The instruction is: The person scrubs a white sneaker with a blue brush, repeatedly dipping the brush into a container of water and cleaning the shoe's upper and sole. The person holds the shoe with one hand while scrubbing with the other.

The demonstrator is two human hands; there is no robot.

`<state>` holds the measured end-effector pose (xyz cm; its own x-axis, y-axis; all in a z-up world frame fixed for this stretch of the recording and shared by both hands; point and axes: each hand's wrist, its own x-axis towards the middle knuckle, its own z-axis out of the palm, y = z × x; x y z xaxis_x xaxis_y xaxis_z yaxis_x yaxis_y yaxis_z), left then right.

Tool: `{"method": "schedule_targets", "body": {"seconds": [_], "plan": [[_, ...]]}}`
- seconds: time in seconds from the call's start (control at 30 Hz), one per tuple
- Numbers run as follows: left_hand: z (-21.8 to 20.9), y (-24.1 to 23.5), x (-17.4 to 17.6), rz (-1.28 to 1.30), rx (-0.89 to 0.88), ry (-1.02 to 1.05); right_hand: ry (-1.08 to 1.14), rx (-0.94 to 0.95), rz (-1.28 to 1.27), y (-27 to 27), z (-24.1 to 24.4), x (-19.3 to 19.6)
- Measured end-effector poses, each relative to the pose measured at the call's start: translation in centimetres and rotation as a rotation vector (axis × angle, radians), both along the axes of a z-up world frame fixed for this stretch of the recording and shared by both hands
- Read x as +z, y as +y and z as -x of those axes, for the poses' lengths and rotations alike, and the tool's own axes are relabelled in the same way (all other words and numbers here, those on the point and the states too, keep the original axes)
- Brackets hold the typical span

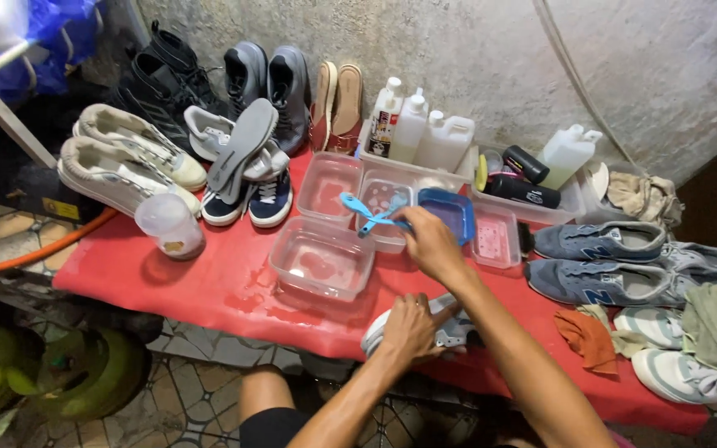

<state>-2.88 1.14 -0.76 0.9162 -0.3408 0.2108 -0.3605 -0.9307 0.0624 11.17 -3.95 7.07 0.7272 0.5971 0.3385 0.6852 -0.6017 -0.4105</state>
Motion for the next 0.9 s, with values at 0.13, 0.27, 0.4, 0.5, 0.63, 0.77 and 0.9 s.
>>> {"method": "schedule_targets", "body": {"seconds": [0.13,0.27,0.4,0.5,0.63,0.77,0.9], "plan": [[-5.1,-2.0,-11.1,0.139,0.041,-0.155,-0.111,-0.080,0.192,6.8,-5.0,-2.3],[-3.7,-2.4,-8.4,0.206,0.105,-0.043,-0.240,-0.136,0.378,11.8,-7.3,-4.7],[-2.8,-1.5,-4.0,0.189,0.107,0.016,-0.228,-0.079,0.321,13.6,-6.6,-6.5],[-2.8,-1.6,-4.4,0.151,0.117,0.069,-0.118,-0.129,0.280,12.7,-5.6,-5.2],[-2.9,-1.6,-4.9,-0.001,0.164,0.136,-0.081,-0.164,0.285,11.2,-6.0,-1.9],[-3.0,-1.6,-4.0,-0.038,0.159,0.239,-0.117,-0.154,0.099,9.9,-4.5,-1.6],[-3.5,-2.0,-5.2,-0.046,0.175,0.161,-0.092,-0.123,0.163,8.8,-3.1,-2.4]]}}
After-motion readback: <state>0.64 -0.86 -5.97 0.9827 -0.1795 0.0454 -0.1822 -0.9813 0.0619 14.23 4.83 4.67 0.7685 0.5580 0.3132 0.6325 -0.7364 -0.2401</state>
